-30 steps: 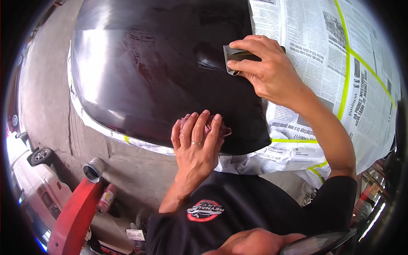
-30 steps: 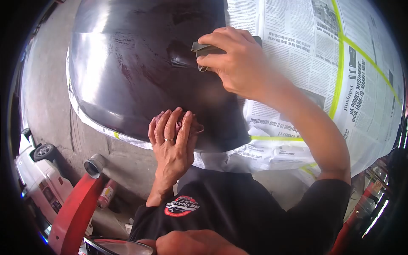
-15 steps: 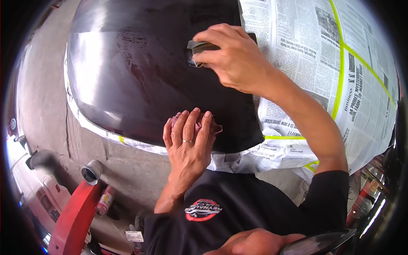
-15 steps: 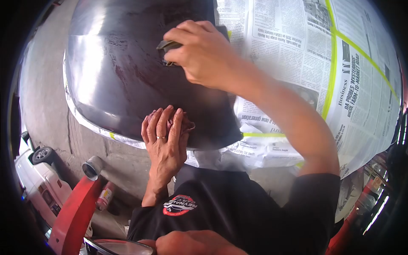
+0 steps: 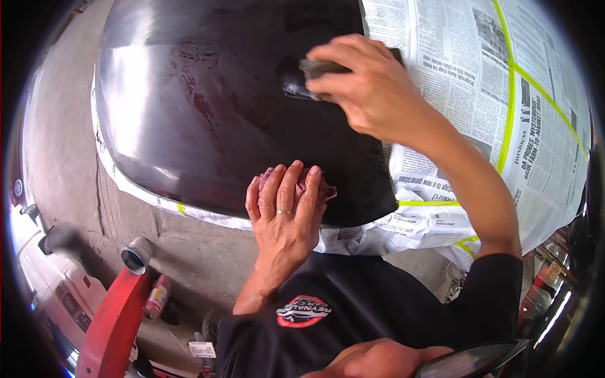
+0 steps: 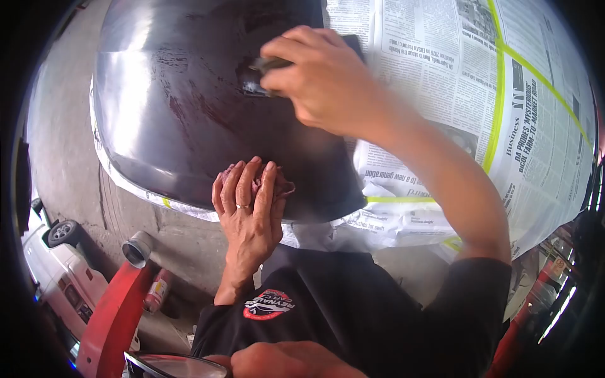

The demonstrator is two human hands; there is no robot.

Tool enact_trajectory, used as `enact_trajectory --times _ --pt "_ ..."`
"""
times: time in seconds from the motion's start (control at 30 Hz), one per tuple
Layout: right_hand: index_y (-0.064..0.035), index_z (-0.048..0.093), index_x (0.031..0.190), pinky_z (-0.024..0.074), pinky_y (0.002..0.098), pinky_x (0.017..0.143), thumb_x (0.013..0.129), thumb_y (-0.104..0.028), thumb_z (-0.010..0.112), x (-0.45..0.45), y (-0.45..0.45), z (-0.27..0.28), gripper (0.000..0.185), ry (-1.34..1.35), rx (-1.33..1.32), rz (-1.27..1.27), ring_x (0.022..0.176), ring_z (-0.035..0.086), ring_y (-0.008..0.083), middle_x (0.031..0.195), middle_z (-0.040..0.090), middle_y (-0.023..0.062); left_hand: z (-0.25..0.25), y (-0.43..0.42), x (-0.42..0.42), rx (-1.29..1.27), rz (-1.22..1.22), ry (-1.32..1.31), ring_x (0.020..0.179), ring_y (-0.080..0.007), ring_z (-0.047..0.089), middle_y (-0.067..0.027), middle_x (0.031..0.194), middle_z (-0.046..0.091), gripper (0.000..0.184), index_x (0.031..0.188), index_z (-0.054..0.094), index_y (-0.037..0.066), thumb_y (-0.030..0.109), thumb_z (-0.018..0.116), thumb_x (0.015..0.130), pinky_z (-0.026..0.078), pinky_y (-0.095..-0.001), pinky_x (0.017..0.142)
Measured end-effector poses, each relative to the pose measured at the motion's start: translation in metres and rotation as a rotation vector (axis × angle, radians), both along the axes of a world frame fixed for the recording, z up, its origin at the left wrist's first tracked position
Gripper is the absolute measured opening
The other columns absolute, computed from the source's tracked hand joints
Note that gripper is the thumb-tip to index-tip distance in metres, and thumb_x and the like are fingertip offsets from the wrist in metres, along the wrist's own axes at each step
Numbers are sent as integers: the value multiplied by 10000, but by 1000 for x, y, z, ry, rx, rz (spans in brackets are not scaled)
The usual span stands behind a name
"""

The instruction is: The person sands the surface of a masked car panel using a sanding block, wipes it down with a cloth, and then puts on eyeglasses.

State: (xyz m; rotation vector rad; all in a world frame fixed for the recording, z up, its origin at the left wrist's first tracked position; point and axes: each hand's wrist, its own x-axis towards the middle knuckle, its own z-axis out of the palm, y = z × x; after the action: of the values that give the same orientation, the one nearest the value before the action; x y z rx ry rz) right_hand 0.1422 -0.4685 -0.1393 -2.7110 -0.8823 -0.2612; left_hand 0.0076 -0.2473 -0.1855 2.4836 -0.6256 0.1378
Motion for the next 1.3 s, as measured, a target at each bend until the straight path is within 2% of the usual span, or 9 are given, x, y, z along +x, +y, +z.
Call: enact_trajectory --times 0.47,0.53,0.63,0.67,0.73,0.77,1.0,1.13,1.3 --pt "-111 777 1002 440 422 1038 850 -95 724 18 21 -20 162 35 137 36 1200 590 251 1245 663 52 5 6 11 63 0 0 1331 -331 493 -123 1415 556 556 1373 627 119 164 770 838 348 -509 1127" --pt "-110 778 1013 437 426 1049 861 -102 732 13 9 -7 159 59 184 33 1199 592 265 1252 665 59 -6 20 60 56 28 -75 1350 -427 461 -264 1425 509 540 1435 552 45 128 691 920 352 -534 1123" --pt "-112 779 1061 526 390 939 839 -40 754 -5 -16 41 234 5 395 -145 1160 625 268 1278 661 77 -59 52 204 210 210 -109 1471 -550 259 -326 1597 308 571 1556 384 65 365 433 1072 228 -644 1182" --pt "-85 769 1086 537 345 919 839 -15 757 -7 -22 68 257 281 513 -340 1197 623 246 1324 641 114 -78 59 261 267 251 -155 1462 -534 290 -307 1554 390 546 1531 417 67 363 414 1073 226 -668 1173" --pt "31 726 1099 551 301 793 914 24 695 -11 -48 107 188 -288 351 -226 902 678 220 1069 672 160 -61 31 302 289 119 -218 1413 -506 372 -275 1464 499 493 1463 470 49 325 437 1056 288 -648 1151" --pt "29 726 1081 554 319 803 906 12 697 -20 -52 134 178 -127 537 -247 904 679 249 1060 674 166 -75 23 308 246 97 -310 1391 -496 405 -268 1438 522 477 1440 484 40 309 452 1047 313 -641 1138" --pt "9 731 1042 563 394 827 845 -19 739 -54 -46 112 199 -418 529 8 1035 647 312 1139 653 162 18 -107 43 69 -192 -121 1372 -490 429 -302 1490 463 477 1385 549 -2 249 580 981 293 -625 1147" --pt "-43 732 1167 501 356 985 874 -7 705 -128 -65 142 297 159 550 -268 1234 613 269 1343 624 172 26 -73 -3 93 -105 -7 1435 -422 403 -247 1555 429 500 1439 543 35 244 595 988 268 -553 1193" --pt "28 622 1250 519 322 914 937 -297 589 -231 -82 167 452 509 781 -808 1051 654 239 1191 683 192 12 -22 0 159 -2 -6 1435 -442 402 -274 1498 477 505 1473 482 6 194 568 1013 270 -543 1193"
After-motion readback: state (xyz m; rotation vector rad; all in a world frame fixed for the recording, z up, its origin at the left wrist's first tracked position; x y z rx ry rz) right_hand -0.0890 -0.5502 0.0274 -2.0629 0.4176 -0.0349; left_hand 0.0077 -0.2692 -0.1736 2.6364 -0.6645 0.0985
